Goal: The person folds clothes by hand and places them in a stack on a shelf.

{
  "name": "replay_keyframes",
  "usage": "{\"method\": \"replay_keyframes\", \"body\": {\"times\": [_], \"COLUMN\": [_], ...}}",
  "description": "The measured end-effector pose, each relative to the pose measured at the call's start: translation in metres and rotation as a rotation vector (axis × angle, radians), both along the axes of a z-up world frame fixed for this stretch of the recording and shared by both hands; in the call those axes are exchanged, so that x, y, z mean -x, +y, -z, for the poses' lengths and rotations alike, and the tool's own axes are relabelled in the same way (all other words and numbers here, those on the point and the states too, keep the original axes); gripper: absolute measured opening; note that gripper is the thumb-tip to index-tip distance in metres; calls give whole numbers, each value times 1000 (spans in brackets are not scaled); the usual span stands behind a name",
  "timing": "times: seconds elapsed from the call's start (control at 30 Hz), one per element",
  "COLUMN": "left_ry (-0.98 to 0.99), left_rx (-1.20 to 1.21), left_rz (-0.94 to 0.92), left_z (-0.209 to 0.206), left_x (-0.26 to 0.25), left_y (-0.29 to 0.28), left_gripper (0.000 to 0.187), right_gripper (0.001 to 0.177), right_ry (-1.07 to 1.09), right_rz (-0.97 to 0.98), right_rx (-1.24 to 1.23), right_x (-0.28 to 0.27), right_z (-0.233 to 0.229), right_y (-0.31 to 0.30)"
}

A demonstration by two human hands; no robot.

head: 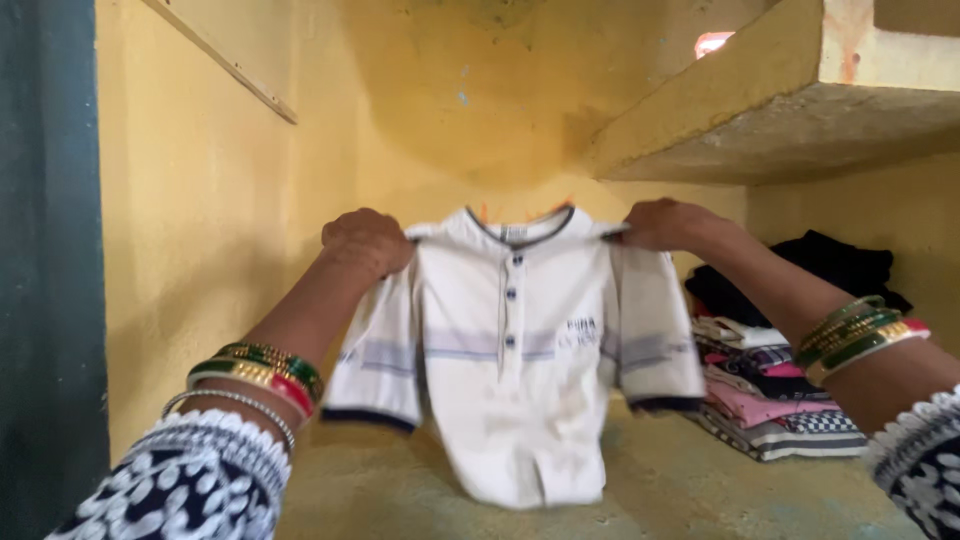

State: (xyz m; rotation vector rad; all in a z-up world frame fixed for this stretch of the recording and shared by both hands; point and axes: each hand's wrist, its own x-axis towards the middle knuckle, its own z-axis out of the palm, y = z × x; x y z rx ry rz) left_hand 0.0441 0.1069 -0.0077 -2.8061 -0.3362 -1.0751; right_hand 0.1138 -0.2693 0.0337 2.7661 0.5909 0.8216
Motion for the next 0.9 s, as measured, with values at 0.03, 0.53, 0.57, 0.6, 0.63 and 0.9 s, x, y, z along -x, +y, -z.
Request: {"method": "replay_keyframes", "body": {"times": [0.03, 0.53, 0.57, 0.6, 0.63, 0.9], "left_ry": [33, -1097, -1094, -1100, -1110, -930], "left_rx": [346, 477, 478, 490, 501, 802], "left_rz": [161, 604, 598, 612, 630, 700], "left_z": [-8, -129, -130, -132, -133, -142], "left_x": [9, 23, 24, 27, 28, 38], "left_y": [-2, -2, -2, -6, -8, -7], "left_gripper": [39, 34, 34, 39, 44, 53], "right_gripper": [65, 35, 35, 34, 34, 32], "right_ry": [96, -2, 5, 129, 247, 128], "right_rz": [77, -751, -751, -731, -713, -911], "right_rx": [-183, -1549, -1549, -1522, -1491, -1585], "right_x": [-1, 76, 85, 91, 92, 67], "right_z": [-8, -116, -116, -115, -113, -111], "right_y": [2, 63, 57, 48, 43, 40]}}
